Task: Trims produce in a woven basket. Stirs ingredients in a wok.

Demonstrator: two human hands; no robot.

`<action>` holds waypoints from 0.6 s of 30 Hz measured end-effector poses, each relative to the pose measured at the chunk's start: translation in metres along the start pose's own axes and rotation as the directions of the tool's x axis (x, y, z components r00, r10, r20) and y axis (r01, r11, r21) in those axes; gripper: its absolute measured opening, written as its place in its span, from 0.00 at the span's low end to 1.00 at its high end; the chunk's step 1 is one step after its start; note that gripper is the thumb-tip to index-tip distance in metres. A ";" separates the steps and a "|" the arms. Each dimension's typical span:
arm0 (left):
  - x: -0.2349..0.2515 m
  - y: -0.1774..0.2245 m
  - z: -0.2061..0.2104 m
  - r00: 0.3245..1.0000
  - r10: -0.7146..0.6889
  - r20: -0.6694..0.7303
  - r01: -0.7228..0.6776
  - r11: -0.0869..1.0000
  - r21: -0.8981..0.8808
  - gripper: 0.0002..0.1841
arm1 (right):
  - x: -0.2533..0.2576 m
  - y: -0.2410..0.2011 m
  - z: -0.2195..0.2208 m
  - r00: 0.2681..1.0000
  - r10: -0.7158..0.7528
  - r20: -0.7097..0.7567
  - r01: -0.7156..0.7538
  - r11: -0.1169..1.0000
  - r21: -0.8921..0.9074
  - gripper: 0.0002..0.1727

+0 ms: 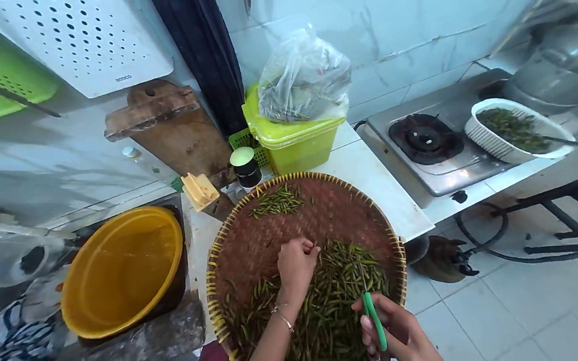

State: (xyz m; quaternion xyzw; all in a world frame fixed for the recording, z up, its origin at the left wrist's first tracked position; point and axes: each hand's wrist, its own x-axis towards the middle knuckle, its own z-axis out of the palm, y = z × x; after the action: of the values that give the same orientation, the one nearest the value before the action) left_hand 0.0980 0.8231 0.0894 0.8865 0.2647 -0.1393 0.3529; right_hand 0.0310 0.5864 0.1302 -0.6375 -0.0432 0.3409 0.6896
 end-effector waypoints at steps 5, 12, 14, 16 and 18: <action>-0.014 0.010 -0.005 0.991 -0.002 0.137 -0.024 0.983 0.184 0.14 | 0.003 -0.004 0.000 1.000 -0.011 0.024 0.012 1.000 -0.022 0.17; -0.033 0.000 -0.014 0.980 -0.054 0.194 -0.022 0.930 0.368 0.17 | 0.004 -0.008 -0.004 1.000 -0.009 0.026 0.010 0.999 -0.045 0.17; -0.035 -0.004 -0.014 0.984 -0.037 0.176 -0.035 0.920 0.390 0.17 | 0.006 -0.009 -0.004 0.999 -0.015 0.044 0.017 0.999 -0.049 0.16; -0.036 -0.008 -0.015 0.988 -0.014 0.155 -0.047 0.923 0.383 0.17 | 0.008 -0.011 -0.004 0.998 -0.027 0.051 0.030 0.997 -0.065 0.17; -0.037 -0.014 -0.018 0.993 0.027 0.119 -0.061 0.954 0.292 0.17 | 0.009 -0.013 -0.005 0.997 -0.033 0.071 0.038 0.997 -0.071 0.17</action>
State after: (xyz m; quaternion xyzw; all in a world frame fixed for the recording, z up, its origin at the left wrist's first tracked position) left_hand 0.0610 0.8308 0.1105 0.9256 0.2008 -0.2195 0.2341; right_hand 0.0459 0.5879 0.1374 -0.6486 -0.0908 0.3491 0.6702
